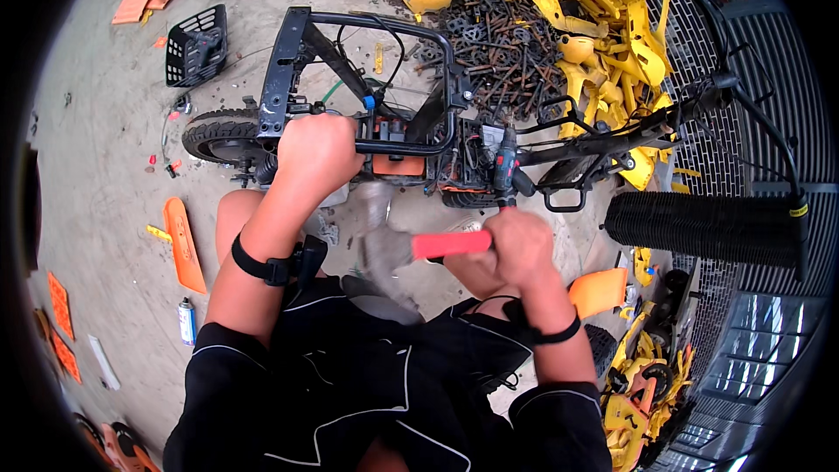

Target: The person uses a hammer to strike a component on a motorcycle frame, then uses a power drill to drive fasteners into the frame.

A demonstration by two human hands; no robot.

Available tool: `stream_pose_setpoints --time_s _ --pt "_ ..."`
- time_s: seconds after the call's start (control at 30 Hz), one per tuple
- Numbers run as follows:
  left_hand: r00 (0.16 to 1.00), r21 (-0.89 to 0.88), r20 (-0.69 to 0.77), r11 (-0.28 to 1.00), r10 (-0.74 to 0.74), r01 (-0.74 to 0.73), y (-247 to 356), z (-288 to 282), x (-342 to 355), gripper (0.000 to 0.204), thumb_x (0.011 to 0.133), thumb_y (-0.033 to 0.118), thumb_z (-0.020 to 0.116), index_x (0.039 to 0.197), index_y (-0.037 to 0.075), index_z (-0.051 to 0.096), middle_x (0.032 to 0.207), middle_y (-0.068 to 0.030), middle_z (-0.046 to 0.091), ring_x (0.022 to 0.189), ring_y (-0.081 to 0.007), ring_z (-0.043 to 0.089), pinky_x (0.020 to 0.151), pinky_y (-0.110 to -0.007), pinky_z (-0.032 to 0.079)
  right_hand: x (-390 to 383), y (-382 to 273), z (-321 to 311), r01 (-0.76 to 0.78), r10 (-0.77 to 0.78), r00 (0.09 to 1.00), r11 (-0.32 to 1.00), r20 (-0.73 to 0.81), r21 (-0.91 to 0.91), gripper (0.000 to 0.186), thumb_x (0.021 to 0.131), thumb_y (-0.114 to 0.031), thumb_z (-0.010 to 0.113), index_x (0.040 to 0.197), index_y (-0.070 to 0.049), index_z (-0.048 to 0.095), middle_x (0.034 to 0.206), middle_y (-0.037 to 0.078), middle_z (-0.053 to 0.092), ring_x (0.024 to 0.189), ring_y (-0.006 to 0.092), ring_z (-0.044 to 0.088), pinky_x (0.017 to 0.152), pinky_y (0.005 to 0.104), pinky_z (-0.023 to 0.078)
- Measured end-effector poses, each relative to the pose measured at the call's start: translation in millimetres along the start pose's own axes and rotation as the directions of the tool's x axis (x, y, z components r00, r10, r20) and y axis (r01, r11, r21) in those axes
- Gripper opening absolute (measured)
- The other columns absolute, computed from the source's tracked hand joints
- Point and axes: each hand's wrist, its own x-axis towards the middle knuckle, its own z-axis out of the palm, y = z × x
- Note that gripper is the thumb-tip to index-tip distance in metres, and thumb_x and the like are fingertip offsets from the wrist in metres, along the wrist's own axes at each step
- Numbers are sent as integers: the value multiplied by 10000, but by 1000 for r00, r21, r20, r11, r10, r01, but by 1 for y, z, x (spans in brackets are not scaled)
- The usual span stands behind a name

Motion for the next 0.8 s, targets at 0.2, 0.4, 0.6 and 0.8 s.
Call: stream_pose_setpoints --time_s 0.2,0.4,0.6,0.8 --pt "1000 -8 -14 1000 10 -10 2 2 -1 143 723 201 705 749 65 742 724 -160 717 684 -357 722 655 -444 587 -64 139 -3 -921 911 374 343 -175 -183 525 1059 -482 503 1150 10 662 997 312 685 979 511 647 796 530 521" --pt "998 40 11 997 -63 63 9 -1 0 151 733 214 692 791 92 760 744 -166 724 716 -357 728 674 -458 590 -109 92 5 -656 960 -50 -240 276 716 432 1068 -508 509 839 -141 507 607 -52 395 424 68 336 390 253 288" --pt "996 138 14 987 -85 83 24 -9 -3 183 745 224 670 805 90 779 770 -182 735 750 -355 741 701 -443 596 -100 70 56 199 584 416 -807 697 557 270 1060 -342 590 885 -150 516 589 -71 379 407 49 330 363 219 275" --pt "983 234 117 966 -143 112 32 -14 4 281 794 338 678 949 141 804 885 -168 758 853 -366 736 801 -460 591 7 21 -60 -271 660 636 -293 399 917 284 1042 -302 626 865 -127 490 608 -83 425 415 36 368 376 228 303"
